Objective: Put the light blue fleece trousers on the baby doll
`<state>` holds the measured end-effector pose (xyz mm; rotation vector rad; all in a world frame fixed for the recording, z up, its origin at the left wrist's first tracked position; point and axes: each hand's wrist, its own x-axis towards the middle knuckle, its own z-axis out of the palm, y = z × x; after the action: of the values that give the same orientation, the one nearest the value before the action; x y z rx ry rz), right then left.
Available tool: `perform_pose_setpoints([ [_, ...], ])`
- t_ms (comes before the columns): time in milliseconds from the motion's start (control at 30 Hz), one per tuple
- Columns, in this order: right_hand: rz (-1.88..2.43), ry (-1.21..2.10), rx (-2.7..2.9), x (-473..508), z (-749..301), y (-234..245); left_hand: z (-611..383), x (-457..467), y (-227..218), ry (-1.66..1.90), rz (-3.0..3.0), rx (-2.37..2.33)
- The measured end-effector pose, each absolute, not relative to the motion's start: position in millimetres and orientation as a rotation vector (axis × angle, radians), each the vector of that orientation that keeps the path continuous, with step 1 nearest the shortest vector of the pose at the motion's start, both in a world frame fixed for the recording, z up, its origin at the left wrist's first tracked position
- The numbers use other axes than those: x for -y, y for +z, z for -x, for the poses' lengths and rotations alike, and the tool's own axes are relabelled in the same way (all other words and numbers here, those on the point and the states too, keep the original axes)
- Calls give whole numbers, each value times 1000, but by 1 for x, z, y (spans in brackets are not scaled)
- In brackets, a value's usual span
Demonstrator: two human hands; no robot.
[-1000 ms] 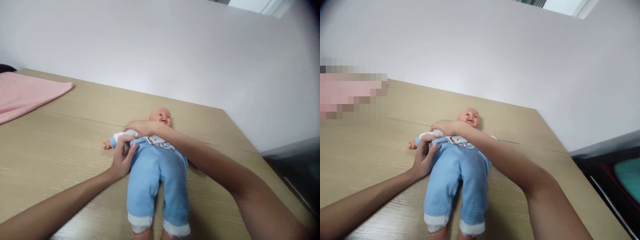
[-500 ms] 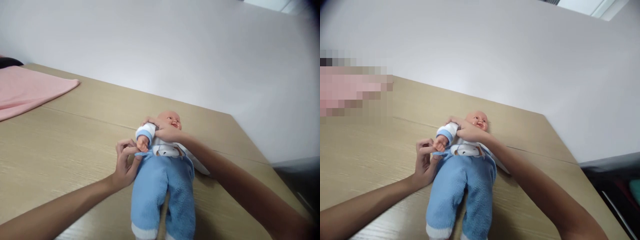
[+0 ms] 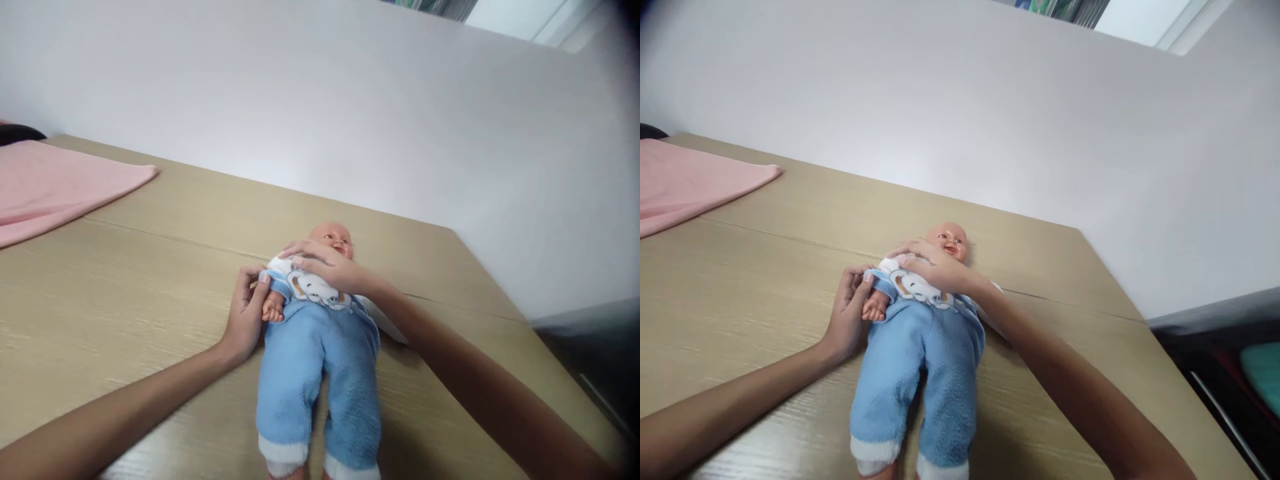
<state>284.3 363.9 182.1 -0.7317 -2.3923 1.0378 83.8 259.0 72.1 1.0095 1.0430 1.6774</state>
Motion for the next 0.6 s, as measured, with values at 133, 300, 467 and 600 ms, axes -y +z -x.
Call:
perform_pose_setpoints([
  [133,1014,956,2432,-339,-294,184,-78,-279,73,1549,-803,-997],
  [300,1056,1124,2140,-333,-294,158,-71,-300,76,1362,-758,-957],
  [467,1011,1267,1948,-345,-299,140,-62,-301,79,1352,-969,-982],
  [600,1005,1274,1871,-347,-300,131,-58,-313,83,1255,-935,-923],
])
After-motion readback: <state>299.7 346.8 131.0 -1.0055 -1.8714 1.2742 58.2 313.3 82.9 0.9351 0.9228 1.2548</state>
